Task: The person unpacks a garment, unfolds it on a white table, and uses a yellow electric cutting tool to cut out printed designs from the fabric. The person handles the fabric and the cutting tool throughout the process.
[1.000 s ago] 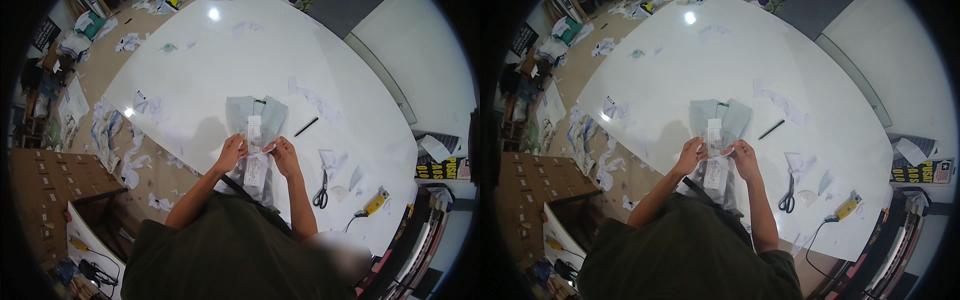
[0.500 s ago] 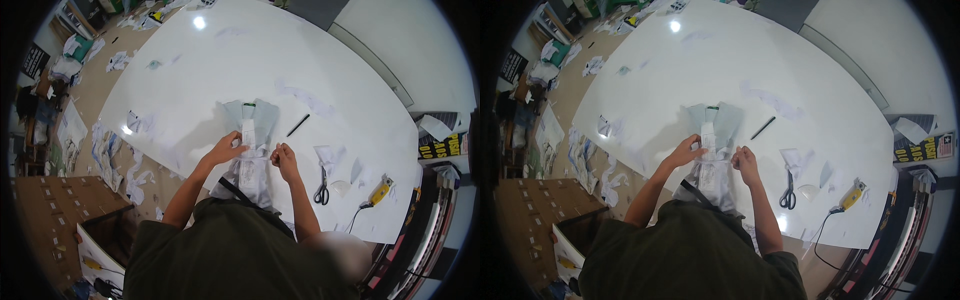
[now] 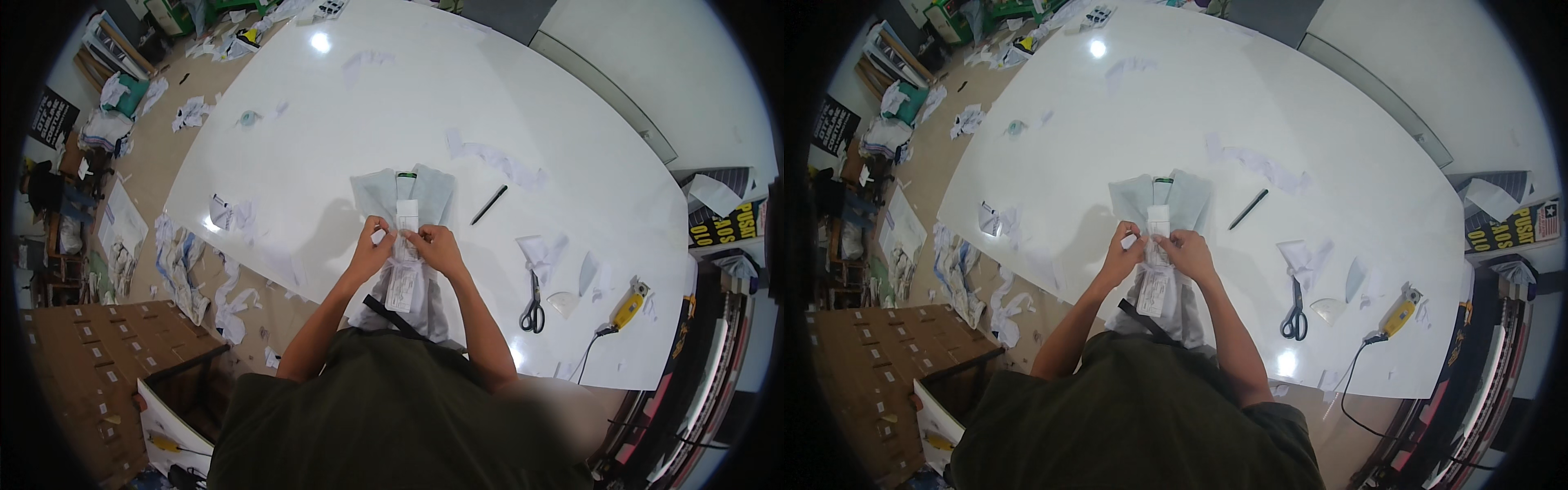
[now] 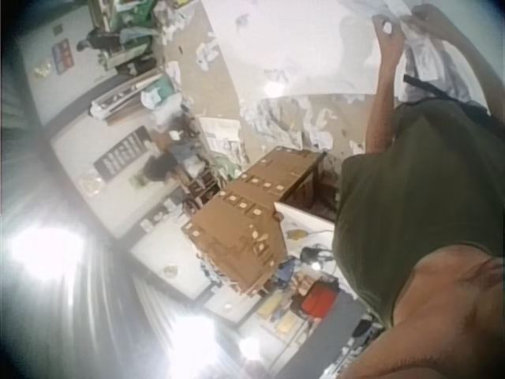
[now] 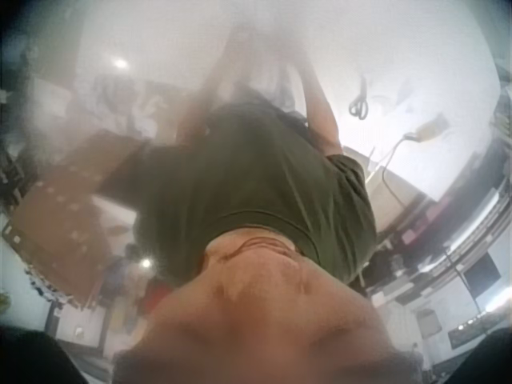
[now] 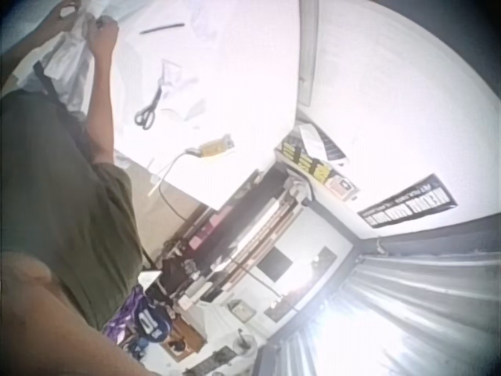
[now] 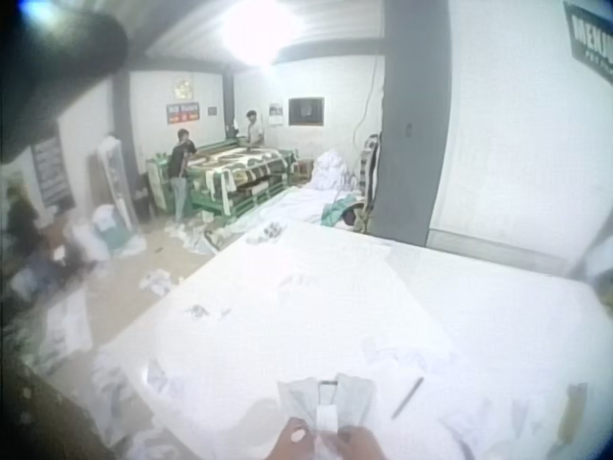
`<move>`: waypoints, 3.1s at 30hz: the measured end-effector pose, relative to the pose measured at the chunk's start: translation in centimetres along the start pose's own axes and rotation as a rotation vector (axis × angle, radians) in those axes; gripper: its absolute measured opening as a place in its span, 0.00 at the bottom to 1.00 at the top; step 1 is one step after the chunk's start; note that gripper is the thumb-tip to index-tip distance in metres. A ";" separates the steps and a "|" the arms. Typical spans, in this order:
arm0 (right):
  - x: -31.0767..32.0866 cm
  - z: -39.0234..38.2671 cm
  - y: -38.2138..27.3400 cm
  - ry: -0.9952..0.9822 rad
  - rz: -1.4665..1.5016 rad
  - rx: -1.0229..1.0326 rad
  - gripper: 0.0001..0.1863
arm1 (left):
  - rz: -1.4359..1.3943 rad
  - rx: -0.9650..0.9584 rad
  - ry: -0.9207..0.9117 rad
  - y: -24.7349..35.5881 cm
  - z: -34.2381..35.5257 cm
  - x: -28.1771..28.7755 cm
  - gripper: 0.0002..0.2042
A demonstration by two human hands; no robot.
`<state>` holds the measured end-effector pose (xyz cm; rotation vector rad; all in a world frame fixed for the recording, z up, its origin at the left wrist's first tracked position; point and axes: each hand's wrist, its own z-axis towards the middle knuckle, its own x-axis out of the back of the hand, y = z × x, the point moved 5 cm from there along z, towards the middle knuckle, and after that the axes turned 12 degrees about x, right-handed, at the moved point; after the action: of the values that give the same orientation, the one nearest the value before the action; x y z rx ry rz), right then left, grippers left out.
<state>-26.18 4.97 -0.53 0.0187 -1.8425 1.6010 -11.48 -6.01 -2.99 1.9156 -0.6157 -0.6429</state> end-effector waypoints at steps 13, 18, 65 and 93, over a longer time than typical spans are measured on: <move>0.2 0.5 0.1 0.228 -0.276 -0.204 0.30 | 0.694 -0.195 -0.489 -0.4 -6.9 -1.3 0.10; -0.2 1.2 0.9 0.276 -0.388 -0.130 0.31 | 0.825 -0.318 -0.477 -0.5 -6.5 -1.6 0.13; -3.5 -8.9 1.2 0.511 1.065 -0.301 0.10 | 0.723 -0.068 -0.452 0.8 -1.3 0.7 0.17; -3.4 -8.2 -0.9 0.379 0.438 -0.119 0.18 | 0.675 -0.318 -0.068 1.7 -6.3 -3.2 0.07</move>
<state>-19.26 10.55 -1.44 -0.7360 -1.7059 1.6314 -9.88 -0.48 1.48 1.2806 -1.0677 -0.3387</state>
